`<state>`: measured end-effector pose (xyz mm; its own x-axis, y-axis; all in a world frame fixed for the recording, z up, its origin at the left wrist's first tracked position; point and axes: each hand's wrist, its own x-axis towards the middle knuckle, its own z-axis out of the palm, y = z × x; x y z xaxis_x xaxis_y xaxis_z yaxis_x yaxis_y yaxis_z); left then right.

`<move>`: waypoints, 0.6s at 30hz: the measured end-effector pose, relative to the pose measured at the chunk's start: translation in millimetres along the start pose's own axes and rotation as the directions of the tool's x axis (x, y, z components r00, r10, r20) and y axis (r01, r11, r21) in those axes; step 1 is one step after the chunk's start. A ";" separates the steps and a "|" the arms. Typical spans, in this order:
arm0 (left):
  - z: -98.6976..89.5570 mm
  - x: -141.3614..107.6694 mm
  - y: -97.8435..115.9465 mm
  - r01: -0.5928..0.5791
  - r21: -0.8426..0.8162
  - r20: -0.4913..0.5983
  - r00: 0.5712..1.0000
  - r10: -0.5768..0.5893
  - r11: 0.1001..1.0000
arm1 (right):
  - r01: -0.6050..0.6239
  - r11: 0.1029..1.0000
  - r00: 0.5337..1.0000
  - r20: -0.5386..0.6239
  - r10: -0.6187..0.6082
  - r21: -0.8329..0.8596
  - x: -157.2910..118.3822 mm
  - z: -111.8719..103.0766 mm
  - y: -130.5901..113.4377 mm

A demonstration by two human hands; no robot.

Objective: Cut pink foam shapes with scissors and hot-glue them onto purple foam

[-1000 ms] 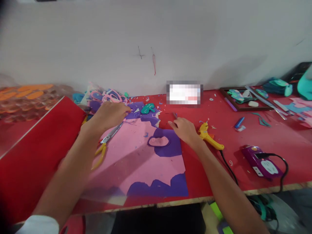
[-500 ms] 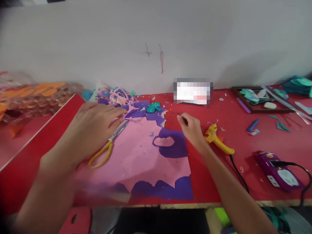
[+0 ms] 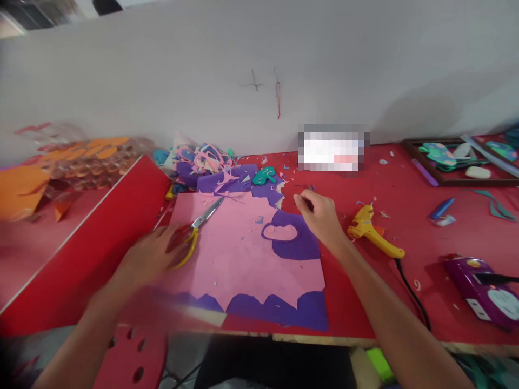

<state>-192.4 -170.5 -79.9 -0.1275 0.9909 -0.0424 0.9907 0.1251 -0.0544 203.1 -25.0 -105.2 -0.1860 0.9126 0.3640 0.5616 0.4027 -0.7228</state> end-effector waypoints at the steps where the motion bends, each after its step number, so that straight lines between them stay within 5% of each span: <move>1: 1.3 1.9 -0.5 0.006 0.006 -0.004 1.000 -0.006 1.000 | 0.009 1.000 1.000 -0.001 -0.009 0.005 -0.3 0.7 0.0; 9: 12.9 -10.4 0.3 0.083 -0.081 -0.248 0.963 -0.101 0.993 | 0.045 0.995 0.999 -0.021 -0.043 0.088 -5.0 2.3 -9.3; 12: 12.0 -16.6 15.5 0.047 -0.176 -0.352 0.930 -0.107 0.983 | 0.047 0.982 0.993 0.101 -0.066 0.182 -10.1 6.9 -16.4; 14: 9.0 -16.9 33.9 0.014 -0.242 -0.400 0.910 -0.113 0.970 | 0.047 0.961 0.955 0.269 -0.124 0.273 -16.0 12.9 -23.3; 18: 0.9 -10.8 83.5 -0.088 -0.407 -0.451 0.885 -0.117 0.909 | 0.018 0.919 0.805 0.539 -0.246 0.393 -32.8 29.1 -41.0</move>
<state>-108.3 -170.8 -84.9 -0.2063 0.8845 0.4185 0.9315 0.0467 0.3606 162.7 -69.4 -104.7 -0.7230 0.6735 0.1541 0.1960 0.4138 -0.8890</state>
